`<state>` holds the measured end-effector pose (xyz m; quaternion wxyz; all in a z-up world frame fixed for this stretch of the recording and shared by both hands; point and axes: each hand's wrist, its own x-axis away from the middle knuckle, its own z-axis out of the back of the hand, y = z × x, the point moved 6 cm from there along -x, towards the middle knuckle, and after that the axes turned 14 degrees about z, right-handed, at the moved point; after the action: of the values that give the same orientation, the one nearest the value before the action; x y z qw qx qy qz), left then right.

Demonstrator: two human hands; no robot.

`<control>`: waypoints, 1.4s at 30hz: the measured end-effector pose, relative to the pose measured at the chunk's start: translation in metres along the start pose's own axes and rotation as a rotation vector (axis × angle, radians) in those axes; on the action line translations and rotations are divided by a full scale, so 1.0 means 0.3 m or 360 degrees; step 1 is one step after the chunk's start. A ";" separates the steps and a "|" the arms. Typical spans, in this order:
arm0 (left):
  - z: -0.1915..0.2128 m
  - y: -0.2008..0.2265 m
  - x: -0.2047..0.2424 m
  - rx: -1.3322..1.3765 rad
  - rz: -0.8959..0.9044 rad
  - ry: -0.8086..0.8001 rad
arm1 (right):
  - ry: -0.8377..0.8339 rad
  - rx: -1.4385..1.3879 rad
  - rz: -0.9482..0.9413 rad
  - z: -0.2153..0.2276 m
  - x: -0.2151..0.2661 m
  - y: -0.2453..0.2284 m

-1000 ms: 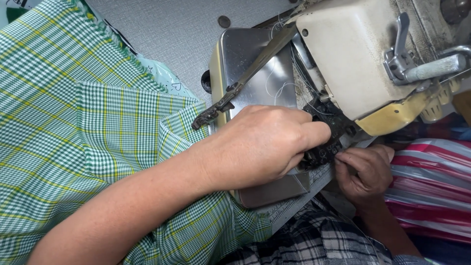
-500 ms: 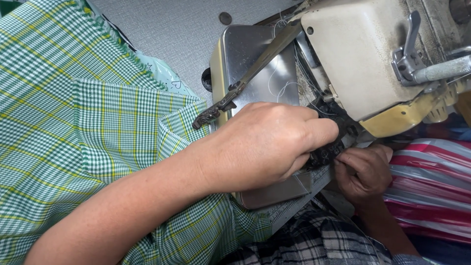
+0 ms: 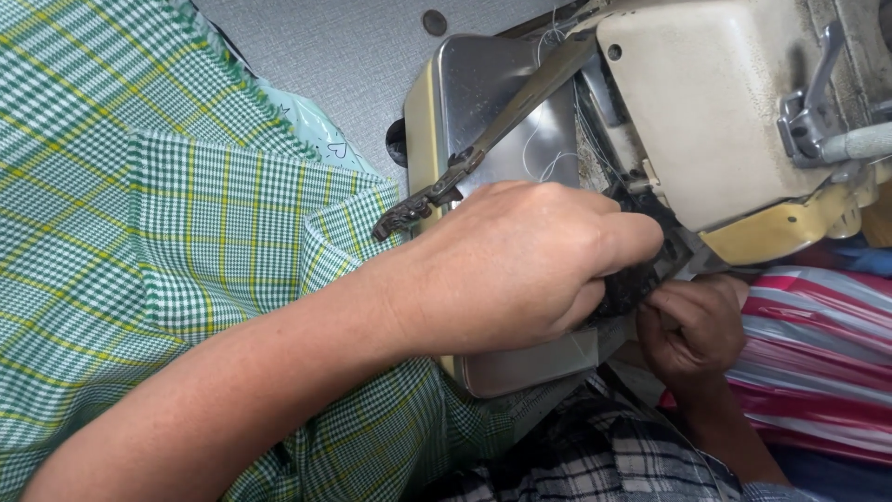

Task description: The person maintains a sewing machine by cleaning lint from the inner mechanisms and threading the needle.

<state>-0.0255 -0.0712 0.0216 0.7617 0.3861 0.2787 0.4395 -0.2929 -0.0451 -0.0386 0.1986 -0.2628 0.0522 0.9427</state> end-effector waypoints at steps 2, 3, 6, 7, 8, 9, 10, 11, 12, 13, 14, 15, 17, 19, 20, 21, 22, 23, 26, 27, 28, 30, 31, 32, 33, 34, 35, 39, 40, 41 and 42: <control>-0.005 -0.005 -0.003 -0.0075 0.0035 -0.0057 | -0.0018 0.0046 -0.0005 0.005 -0.027 -0.012; -0.005 -0.005 -0.004 -0.0074 0.0031 -0.0048 | -0.0020 0.0050 0.0002 0.002 -0.020 -0.005; 0.001 -0.011 -0.006 -0.0122 0.0080 -0.0023 | 0.0013 0.0070 0.0095 0.007 -0.016 -0.003; 0.010 -0.007 -0.004 -0.0092 0.0060 0.0000 | 0.0015 0.0082 0.0101 0.011 -0.024 -0.009; 0.019 -0.003 -0.003 -0.0061 0.0040 0.0023 | 0.0017 0.0093 0.0106 0.014 -0.031 -0.014; 0.015 -0.007 -0.004 -0.0061 0.0034 0.0030 | 0.0016 0.0100 0.0113 0.016 -0.032 -0.019; 0.015 -0.008 -0.004 0.0013 0.0011 0.0048 | 0.0027 0.0117 0.0108 0.020 -0.032 -0.022; 0.013 -0.010 -0.004 0.0088 -0.0013 0.0064 | 0.0039 0.0134 0.0102 0.023 -0.031 -0.027; 0.008 -0.015 -0.006 0.0088 -0.0019 0.0070 | 0.0038 0.0140 0.0108 0.025 -0.032 -0.031; 0.004 -0.022 -0.009 0.0082 -0.0017 0.0078 | 0.0032 0.0139 0.0109 0.025 -0.032 -0.035; 0.000 -0.028 -0.012 0.0076 -0.0015 0.0086 | 0.0025 0.0138 0.0110 0.027 -0.033 -0.038; 0.002 -0.028 -0.011 0.0074 -0.0014 0.0088 | 0.0028 0.0137 0.0112 0.026 -0.027 -0.039; 0.005 -0.028 -0.012 -0.0043 0.0008 0.0122 | 0.0031 0.0162 0.0113 0.027 -0.015 -0.037; 0.036 -0.016 -0.006 -0.0044 0.0022 0.0157 | 0.0050 0.0166 0.0127 0.028 -0.024 -0.039; 0.053 -0.010 -0.004 -0.0038 0.0037 0.0192 | 0.0063 0.0168 0.0142 0.029 -0.027 -0.041; 0.058 -0.014 0.000 -0.0046 0.0035 0.0191 | 0.0071 0.0171 0.0140 0.030 -0.033 -0.045; 0.077 -0.007 0.009 0.0051 -0.0048 0.0274 | 0.0101 0.0159 0.0116 0.034 -0.040 -0.047; 0.098 -0.002 0.019 0.0145 -0.0132 0.0358 | 0.0133 0.0146 0.0095 0.037 -0.048 -0.047; 0.096 0.006 0.028 0.0429 -0.0341 0.0225 | 0.0197 0.0156 0.0070 0.044 -0.066 -0.051; 0.082 0.008 0.027 0.0422 -0.0349 0.0218 | 0.0205 0.0165 0.0066 0.042 -0.074 -0.055; 0.069 0.006 0.024 0.0521 -0.0336 0.0188 | 0.0233 0.0133 0.0080 0.041 -0.082 -0.059; 0.038 0.010 0.020 0.0614 -0.0327 0.0148 | 0.0270 0.0106 0.0090 0.042 -0.082 -0.063; 0.021 0.002 0.015 0.0675 -0.0233 0.0135 | 0.0246 0.0104 0.0142 0.039 -0.078 -0.068; 0.004 -0.008 0.011 0.0736 -0.0138 0.0121 | 0.0222 0.0103 0.0195 0.034 -0.074 -0.073; -0.005 -0.003 0.010 0.0734 -0.0141 0.0115 | 0.0224 0.0107 0.0190 0.036 -0.067 -0.075; -0.014 -0.010 0.007 0.0780 -0.0054 0.0115 | 0.0259 0.0081 0.0160 0.041 -0.060 -0.073; -0.023 -0.019 0.004 0.0829 0.0036 0.0115 | 0.0291 0.0051 0.0131 0.045 -0.053 -0.071; -0.062 -0.041 0.000 0.1235 0.0354 -0.0145 | 0.0350 0.0034 0.0176 0.055 -0.039 -0.069; -0.071 -0.048 -0.004 0.1276 0.0404 -0.0149 | 0.0356 0.0061 0.0225 0.057 -0.041 -0.074; -0.079 -0.056 -0.007 0.1317 0.0454 -0.0152 | 0.0362 0.0089 0.0276 0.059 -0.044 -0.080; -0.082 -0.059 -0.009 0.1317 0.0456 -0.0152 | 0.0362 0.0088 0.0275 0.055 -0.048 -0.078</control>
<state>-0.0375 -0.0708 -0.0063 0.4864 0.7132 0.3393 0.3737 -0.2801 -0.0254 -0.0170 0.1166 -0.3570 0.1228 0.9186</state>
